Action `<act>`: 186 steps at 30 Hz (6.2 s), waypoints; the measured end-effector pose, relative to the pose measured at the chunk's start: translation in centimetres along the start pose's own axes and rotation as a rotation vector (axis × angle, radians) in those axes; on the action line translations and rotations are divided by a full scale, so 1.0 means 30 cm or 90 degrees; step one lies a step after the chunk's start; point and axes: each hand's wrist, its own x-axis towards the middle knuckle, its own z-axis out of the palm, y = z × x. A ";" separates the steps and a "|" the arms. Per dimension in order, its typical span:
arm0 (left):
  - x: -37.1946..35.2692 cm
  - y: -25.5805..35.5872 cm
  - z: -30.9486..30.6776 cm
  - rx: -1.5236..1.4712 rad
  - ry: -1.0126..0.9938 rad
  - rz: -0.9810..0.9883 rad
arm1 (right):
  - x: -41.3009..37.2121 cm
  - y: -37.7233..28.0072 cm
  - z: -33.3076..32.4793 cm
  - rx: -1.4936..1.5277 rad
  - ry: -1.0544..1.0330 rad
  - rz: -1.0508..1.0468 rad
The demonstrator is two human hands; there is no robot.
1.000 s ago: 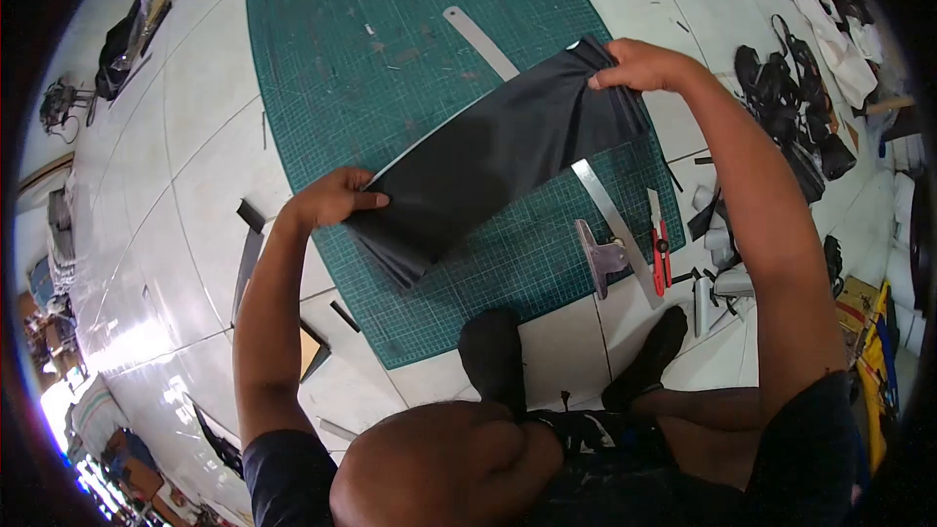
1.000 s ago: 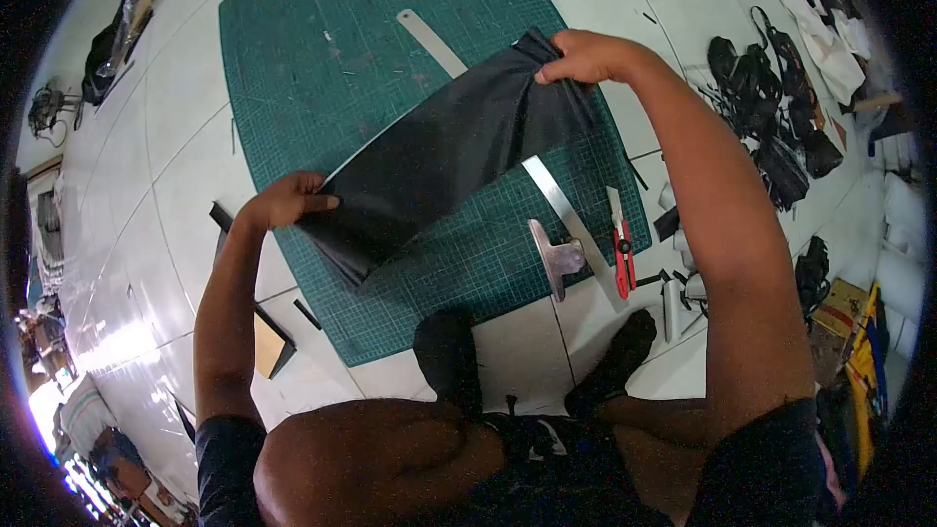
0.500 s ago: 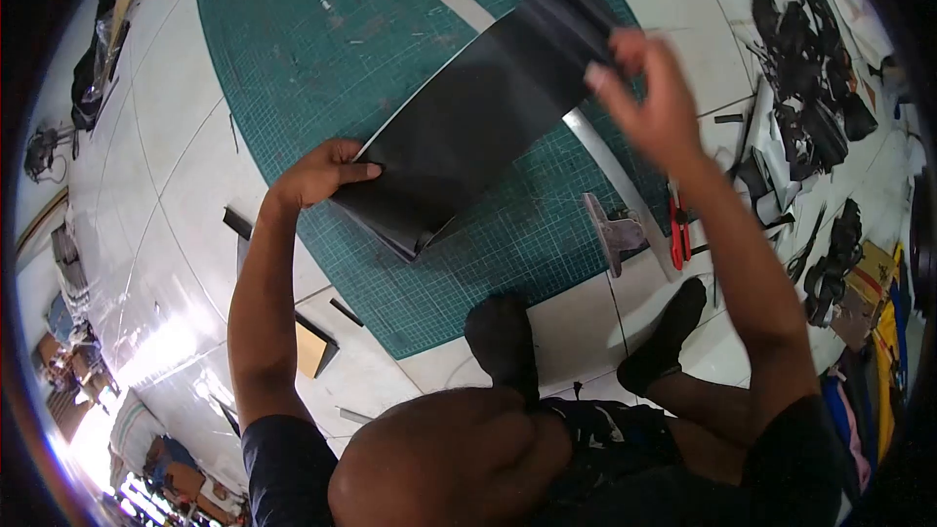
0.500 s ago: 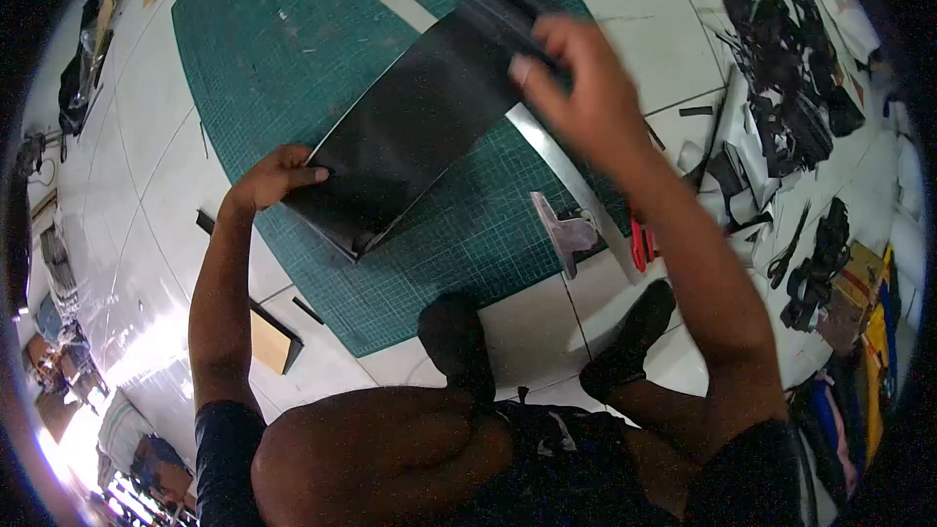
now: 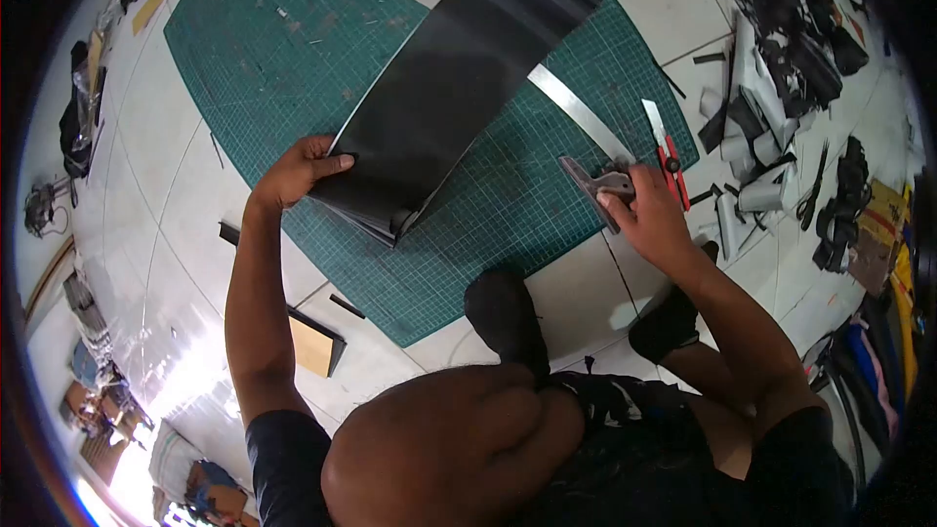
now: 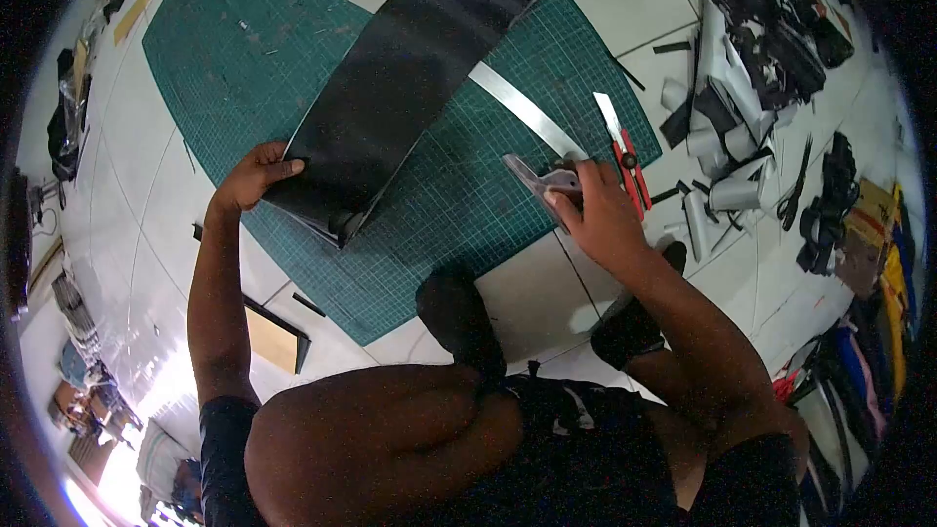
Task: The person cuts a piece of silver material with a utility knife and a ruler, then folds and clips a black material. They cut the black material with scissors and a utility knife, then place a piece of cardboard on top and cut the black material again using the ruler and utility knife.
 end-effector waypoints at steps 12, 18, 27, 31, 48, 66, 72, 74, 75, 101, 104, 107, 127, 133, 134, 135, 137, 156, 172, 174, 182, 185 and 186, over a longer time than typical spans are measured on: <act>0.012 -0.013 -0.018 0.009 -0.017 0.008 | -0.008 -0.164 0.203 0.694 -0.091 0.071; -0.011 0.011 -0.007 0.041 -0.004 -0.014 | 0.008 -0.207 0.254 0.549 -0.167 0.103; -0.004 -0.007 -0.009 0.025 0.010 0.003 | 0.028 -0.223 0.204 0.499 -0.232 0.110; 0.007 -0.017 -0.013 0.001 0.000 0.012 | 0.086 -0.281 0.254 0.588 -0.238 0.113; -0.015 0.000 0.015 0.090 0.036 0.023 | 0.211 -0.432 0.276 0.524 -0.255 0.063; -0.022 -0.001 0.003 0.175 0.050 0.017 | 0.222 -0.454 0.210 0.176 -0.315 -0.071; -0.099 0.007 -0.054 0.216 0.083 -0.011 | 0.158 -0.306 0.110 0.142 -0.179 -0.153; -0.128 -0.023 -0.110 0.229 0.094 -0.067 | 0.150 -0.242 0.082 0.156 -0.169 -0.138; -0.140 -0.047 -0.141 0.196 0.080 -0.085 | 0.146 -0.214 0.074 0.165 -0.167 -0.131; 0.279 0.278 0.107 0.367 0.320 0.286 | 0.351 -0.462 0.219 0.010 0.003 -0.466; 0.273 0.277 0.128 0.263 0.357 0.305 | 0.363 -0.436 0.259 0.016 0.097 -0.507; 0.265 0.266 0.139 0.271 0.383 0.346 | 0.327 -0.443 0.214 0.002 0.015 -0.492; -0.401 -0.397 0.113 -0.022 0.807 -0.012 | 0.134 -0.435 0.300 0.102 -0.119 -0.395; -0.404 -0.348 0.058 0.020 0.653 -0.083 | 0.115 -0.453 0.301 0.104 -0.201 -0.384; -0.400 -0.359 0.059 0.002 0.642 -0.078 | 0.116 -0.441 0.306 0.119 -0.197 -0.386; -0.404 -0.353 0.064 -0.019 0.659 -0.074 | 0.114 -0.437 0.299 0.127 -0.197 -0.369; -0.411 -0.342 0.073 -0.058 0.690 -0.068 | 0.108 -0.428 0.287 0.146 -0.197 -0.334; -0.385 -0.213 0.103 0.179 0.890 -0.015 | 0.120 -0.398 0.259 0.240 -0.229 -0.216; -0.194 -0.056 0.403 0.331 0.731 0.349 | 0.172 -0.335 0.176 0.277 -0.116 -0.137; -0.120 -0.028 0.459 0.305 0.657 0.356 | 0.177 -0.347 0.081 0.233 -0.063 -0.174; 0.018 0.065 0.502 0.432 0.549 0.418 | 0.297 0.022 -0.202 0.136 0.275 -0.146; 0.068 0.038 0.515 0.446 0.528 0.380 | 0.275 0.256 -0.349 0.045 0.370 -0.061; 0.074 0.043 0.524 0.471 0.542 0.375 | 0.246 0.306 -0.402 0.035 0.377 -0.017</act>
